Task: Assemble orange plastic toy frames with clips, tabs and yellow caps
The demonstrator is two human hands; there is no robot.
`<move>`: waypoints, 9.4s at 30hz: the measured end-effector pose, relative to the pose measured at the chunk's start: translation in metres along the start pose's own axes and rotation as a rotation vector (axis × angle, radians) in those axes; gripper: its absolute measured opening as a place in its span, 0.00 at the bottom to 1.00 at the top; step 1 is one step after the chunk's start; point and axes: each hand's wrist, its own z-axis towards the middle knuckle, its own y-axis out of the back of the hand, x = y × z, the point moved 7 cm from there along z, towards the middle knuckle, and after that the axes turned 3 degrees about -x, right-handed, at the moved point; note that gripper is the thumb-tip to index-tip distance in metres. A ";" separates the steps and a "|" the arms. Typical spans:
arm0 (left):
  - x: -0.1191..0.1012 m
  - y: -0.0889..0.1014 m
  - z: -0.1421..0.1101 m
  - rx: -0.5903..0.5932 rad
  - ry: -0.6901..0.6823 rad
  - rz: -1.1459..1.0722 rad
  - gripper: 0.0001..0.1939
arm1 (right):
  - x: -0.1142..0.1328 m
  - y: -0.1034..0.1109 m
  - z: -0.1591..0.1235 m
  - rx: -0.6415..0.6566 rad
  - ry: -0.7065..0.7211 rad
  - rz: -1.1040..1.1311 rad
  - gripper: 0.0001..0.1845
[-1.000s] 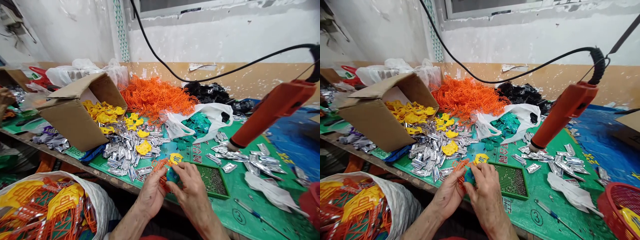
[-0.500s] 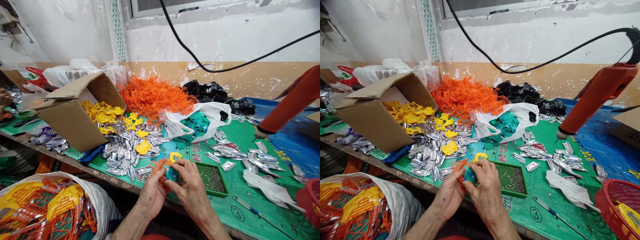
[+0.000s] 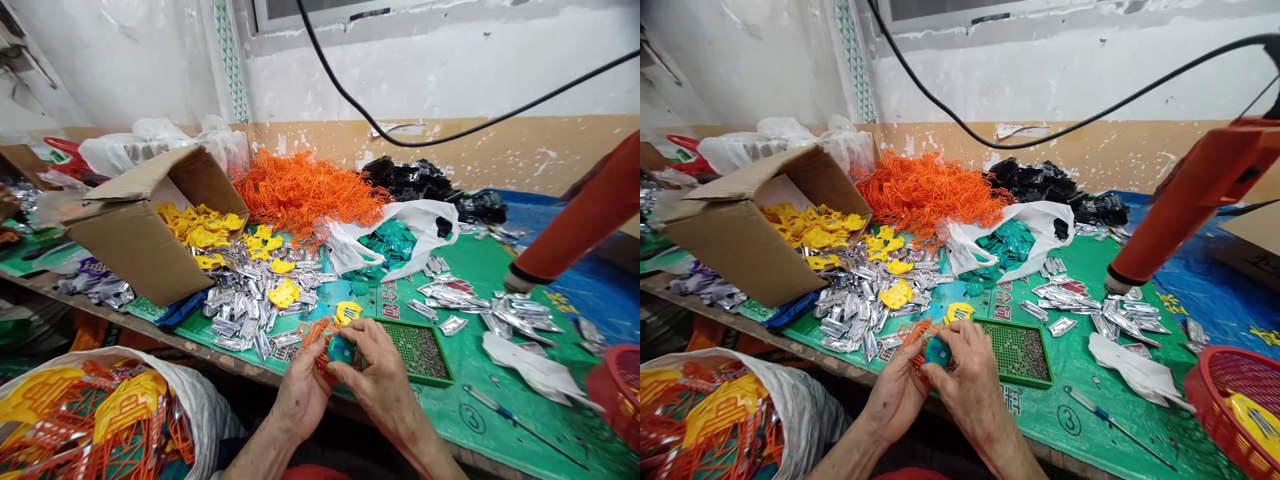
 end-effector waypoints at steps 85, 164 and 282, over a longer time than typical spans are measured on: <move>0.004 0.007 -0.008 -0.058 0.185 0.508 0.31 | -0.058 0.122 0.084 -0.399 -0.465 0.548 0.24; 0.015 0.002 -0.005 -0.035 0.238 0.508 0.26 | -0.059 0.081 0.050 -0.515 -0.410 0.593 0.16; 0.014 0.009 -0.007 0.007 0.319 0.395 0.34 | -0.066 0.072 0.038 -0.519 -0.436 0.678 0.17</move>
